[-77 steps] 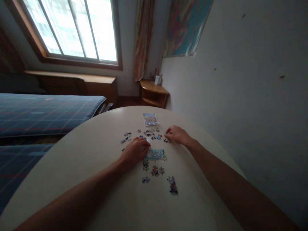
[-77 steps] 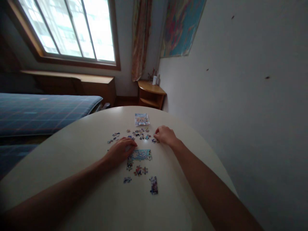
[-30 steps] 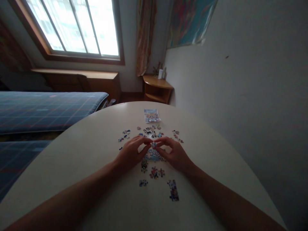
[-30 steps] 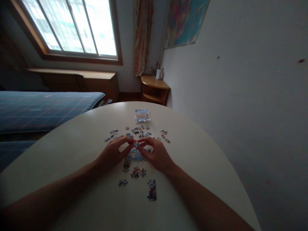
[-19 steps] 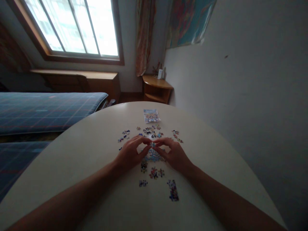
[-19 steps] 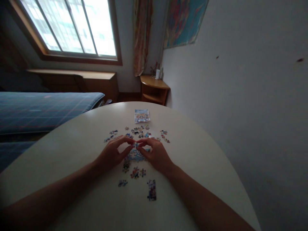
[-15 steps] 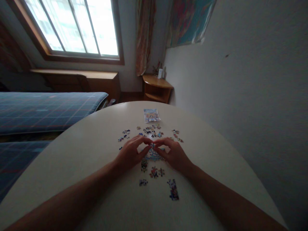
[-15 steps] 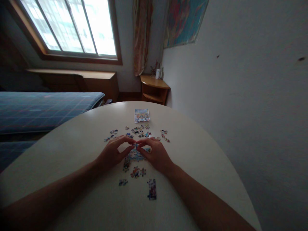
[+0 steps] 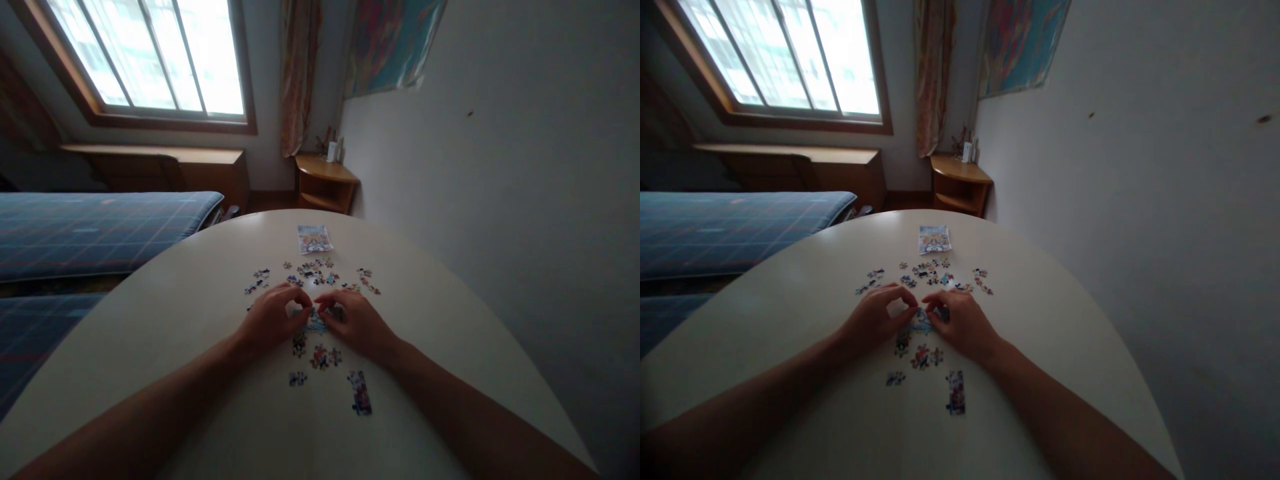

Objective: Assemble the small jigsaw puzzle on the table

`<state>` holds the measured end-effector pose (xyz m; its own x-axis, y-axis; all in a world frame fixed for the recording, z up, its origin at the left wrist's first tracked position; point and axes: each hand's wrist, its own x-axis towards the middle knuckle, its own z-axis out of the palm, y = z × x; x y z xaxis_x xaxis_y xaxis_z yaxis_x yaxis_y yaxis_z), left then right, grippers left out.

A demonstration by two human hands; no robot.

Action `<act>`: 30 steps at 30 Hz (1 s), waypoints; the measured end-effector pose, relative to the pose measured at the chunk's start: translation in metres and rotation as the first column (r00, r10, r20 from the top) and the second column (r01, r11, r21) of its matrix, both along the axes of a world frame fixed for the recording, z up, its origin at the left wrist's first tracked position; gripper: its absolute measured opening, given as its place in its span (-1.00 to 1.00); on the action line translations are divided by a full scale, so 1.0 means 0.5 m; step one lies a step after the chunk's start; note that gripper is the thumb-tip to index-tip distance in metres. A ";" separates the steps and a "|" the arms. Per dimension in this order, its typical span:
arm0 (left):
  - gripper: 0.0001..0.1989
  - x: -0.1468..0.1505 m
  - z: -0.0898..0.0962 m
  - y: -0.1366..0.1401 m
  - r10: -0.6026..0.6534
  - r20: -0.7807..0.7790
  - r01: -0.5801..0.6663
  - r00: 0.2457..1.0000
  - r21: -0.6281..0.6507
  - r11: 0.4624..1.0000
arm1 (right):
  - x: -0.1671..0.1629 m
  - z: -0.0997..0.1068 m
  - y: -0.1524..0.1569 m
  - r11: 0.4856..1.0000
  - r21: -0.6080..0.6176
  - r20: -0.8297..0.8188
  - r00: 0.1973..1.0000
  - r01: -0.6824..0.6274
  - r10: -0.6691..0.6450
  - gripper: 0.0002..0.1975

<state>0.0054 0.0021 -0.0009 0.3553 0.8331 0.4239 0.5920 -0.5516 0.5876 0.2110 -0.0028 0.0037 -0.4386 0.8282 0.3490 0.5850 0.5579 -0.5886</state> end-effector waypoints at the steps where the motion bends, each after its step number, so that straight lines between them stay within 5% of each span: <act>1: -0.95 0.000 0.000 -0.001 -0.002 -0.007 0.002 1.000 -0.011 1.000 | 0.000 0.001 0.000 1.000 -0.002 0.005 1.000 0.002 -0.002 -0.74; 14: -0.94 -0.002 0.000 0.002 -0.037 -0.008 0.035 0.999 -0.141 0.989 | 0.002 -0.006 0.001 1.000 0.023 0.006 1.000 0.015 -0.015 -0.78; 30: -0.95 -0.005 -0.001 0.015 -0.019 0.059 0.028 0.998 -0.150 0.988 | 0.000 -0.003 -0.001 0.998 0.064 -0.026 1.000 0.015 -0.013 -0.84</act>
<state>0.0028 0.0094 -0.0012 0.3539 0.8809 0.3141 0.5428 -0.4670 0.6981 0.2109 -0.0035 0.0023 -0.4173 0.8097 0.4127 0.5783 0.5869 -0.5666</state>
